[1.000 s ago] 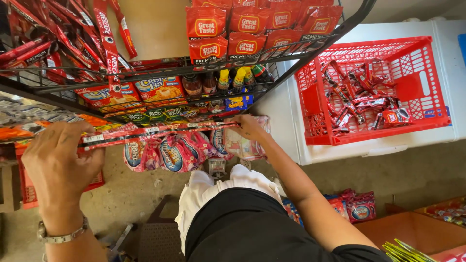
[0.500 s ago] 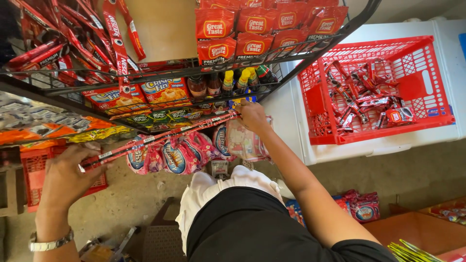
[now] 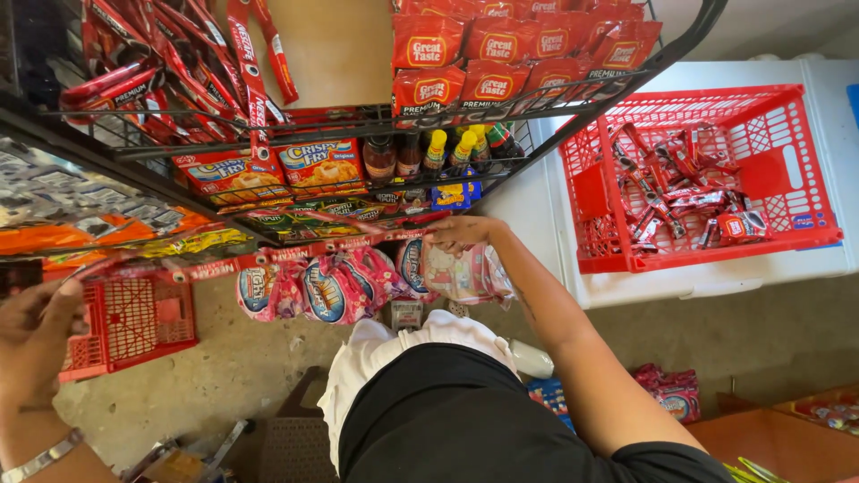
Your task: Stocking and organizing coffee packets and snack items on store shelves.
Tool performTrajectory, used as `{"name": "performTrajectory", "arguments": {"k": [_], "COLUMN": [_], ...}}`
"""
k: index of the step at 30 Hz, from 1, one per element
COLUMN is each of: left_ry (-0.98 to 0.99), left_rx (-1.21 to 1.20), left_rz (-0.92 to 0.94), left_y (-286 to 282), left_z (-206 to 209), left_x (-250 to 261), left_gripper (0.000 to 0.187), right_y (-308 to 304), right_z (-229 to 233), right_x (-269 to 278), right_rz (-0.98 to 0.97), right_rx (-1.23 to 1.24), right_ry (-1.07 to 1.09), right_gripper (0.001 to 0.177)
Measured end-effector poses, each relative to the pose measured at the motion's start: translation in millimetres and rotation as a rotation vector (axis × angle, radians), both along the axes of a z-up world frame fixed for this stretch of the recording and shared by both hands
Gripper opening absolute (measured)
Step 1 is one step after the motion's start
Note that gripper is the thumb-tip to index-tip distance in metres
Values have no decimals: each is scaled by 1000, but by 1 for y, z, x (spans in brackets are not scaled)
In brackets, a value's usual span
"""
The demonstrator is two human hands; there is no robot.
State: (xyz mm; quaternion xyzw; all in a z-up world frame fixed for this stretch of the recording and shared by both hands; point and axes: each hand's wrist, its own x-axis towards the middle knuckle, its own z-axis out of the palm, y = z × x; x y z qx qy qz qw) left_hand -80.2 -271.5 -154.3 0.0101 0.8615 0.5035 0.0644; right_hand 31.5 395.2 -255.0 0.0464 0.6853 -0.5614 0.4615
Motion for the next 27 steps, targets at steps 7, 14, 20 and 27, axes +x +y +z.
{"name": "performTrajectory", "arguments": {"k": [7,14,20,27], "left_ry": [59,253,352,304], "left_rx": [-71,-339,45,-333], "left_rz": [112,-13,-136,-228], "left_y": [-17,83,135,213], "left_z": [2,105,138,210], "left_x": [10,40,49,75], "left_gripper": [30,35,34,36], "right_y": [-26,-35,-48,-92], "right_z": [9,-64,-94,-41], "right_x": [5,-1,8,2], "right_rz": [-157,-286,-121,212], "right_rx": [-174,237,608,790], "right_ry": [-2,537,846,702], "right_gripper": [36,41,38,50]}}
